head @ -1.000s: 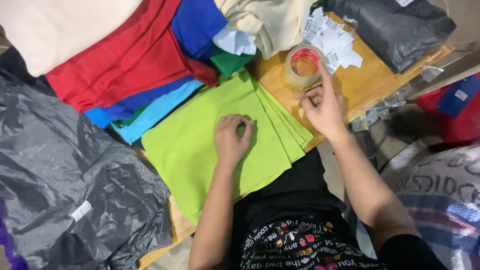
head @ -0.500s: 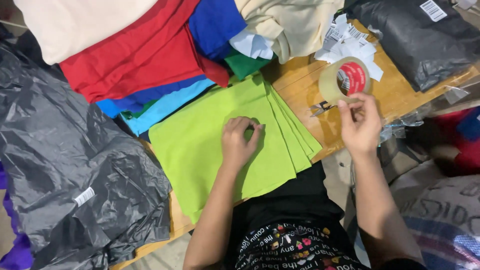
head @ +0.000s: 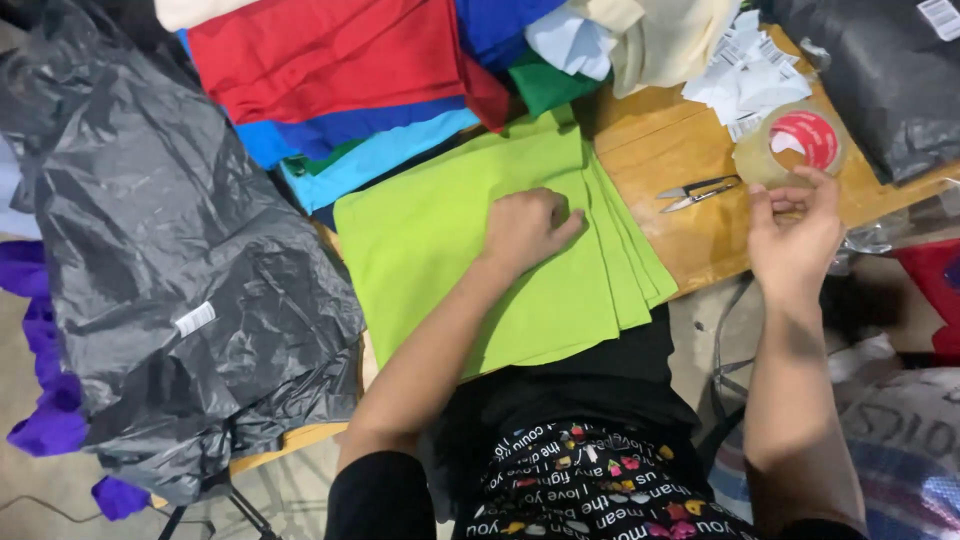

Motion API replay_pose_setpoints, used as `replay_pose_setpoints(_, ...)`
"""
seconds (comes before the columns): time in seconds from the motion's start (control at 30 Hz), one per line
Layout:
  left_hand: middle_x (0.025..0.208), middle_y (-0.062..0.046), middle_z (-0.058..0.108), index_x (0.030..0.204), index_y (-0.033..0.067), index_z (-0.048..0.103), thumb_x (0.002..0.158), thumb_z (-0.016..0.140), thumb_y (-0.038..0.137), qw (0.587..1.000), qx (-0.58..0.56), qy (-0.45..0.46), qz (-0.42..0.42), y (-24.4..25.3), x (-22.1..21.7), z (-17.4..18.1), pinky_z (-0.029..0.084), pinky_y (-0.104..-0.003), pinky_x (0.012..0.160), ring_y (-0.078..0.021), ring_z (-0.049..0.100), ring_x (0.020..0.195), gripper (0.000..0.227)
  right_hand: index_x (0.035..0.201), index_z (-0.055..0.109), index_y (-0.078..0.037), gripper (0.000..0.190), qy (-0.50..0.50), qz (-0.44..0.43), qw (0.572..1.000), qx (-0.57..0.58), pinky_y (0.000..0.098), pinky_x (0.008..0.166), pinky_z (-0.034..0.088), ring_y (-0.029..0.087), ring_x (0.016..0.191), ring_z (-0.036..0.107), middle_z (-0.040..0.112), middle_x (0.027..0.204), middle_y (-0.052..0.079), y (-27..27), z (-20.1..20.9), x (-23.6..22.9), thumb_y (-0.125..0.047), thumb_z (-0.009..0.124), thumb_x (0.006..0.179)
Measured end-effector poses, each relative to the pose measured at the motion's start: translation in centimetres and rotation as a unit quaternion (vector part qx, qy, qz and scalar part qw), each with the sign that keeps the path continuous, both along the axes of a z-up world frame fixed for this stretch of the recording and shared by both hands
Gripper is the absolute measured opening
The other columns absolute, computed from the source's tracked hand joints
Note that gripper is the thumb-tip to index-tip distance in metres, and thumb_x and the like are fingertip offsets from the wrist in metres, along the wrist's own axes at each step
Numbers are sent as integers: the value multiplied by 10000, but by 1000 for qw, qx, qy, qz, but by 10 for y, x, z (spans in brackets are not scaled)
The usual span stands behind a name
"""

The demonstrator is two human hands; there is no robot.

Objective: The person folds a lime green garment on a wooden table. They smooth the fabric, fold it in half, and then fold it again into a smaller rectangle. The person handles the garment by hand throughout the process.

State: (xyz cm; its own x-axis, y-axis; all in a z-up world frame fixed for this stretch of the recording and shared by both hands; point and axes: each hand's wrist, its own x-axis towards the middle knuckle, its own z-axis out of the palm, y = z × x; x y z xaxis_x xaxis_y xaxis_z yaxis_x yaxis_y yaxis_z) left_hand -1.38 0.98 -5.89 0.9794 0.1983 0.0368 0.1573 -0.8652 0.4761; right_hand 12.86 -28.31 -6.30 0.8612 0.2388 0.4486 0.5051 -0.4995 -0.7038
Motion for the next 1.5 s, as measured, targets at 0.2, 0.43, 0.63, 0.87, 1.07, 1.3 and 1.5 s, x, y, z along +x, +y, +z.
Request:
replay_pose_setpoints(0.2,783,-104,646,784,97,607,920,613,411,999,-1,-42,9,-5,-1,-12,478,-477,591,-336,625,715,342,1473,483,20,477,-2,18,999,29,322,724,468,197,743,569,575,862,118,16,1,-14,119,744,1087)
replay_pose_setpoints(0.43,1219,-181,670,1161,30,654,932,655,372,997,-67,-20,42,-38,-109,45,569,-493,972,-350,642,1155,412,1361,611,3,286,187,215,958,25,177,749,438,104,932,617,700,1092,158,98,26,-62,22,658,1079)
replay_pose_setpoints(0.63,1501,-148,550,1251,88,619,948,629,254,979,-111,-128,111,-50,-167,7,378,-497,1204,-350,455,1470,345,1342,701,-23,386,26,320,922,-217,433,845,474,257,915,591,604,1125,159,128,15,-63,-250,755,1035)
replay_pose_setpoints(0.87,1066,-114,702,1104,98,686,950,636,358,990,-96,43,90,-13,-97,36,577,-476,911,-305,660,1032,306,1248,695,-17,213,73,252,963,-59,315,741,481,155,755,532,650,1032,84,133,-29,-52,-103,787,1075)
replay_pose_setpoints(1.07,1262,-164,602,1129,92,669,794,846,193,976,56,-211,-18,20,7,1,508,-511,1079,-377,543,1285,392,1231,657,-18,288,190,233,946,123,210,700,542,89,797,651,677,967,75,124,-58,-32,65,741,968)
replay_pose_setpoints(1.3,1199,-166,638,1271,92,586,902,656,343,968,91,-225,56,24,51,-36,488,-450,997,-344,577,1230,451,1180,665,-14,259,198,224,940,164,224,659,555,103,734,656,654,898,84,129,-27,-41,108,706,955)
replay_pose_setpoints(1.5,1115,-116,645,1252,63,624,889,678,376,962,67,-251,80,38,35,-25,461,-420,954,-291,571,1140,482,1151,663,2,221,176,208,946,176,253,684,549,134,747,655,664,906,115,135,-29,-37,127,695,972)
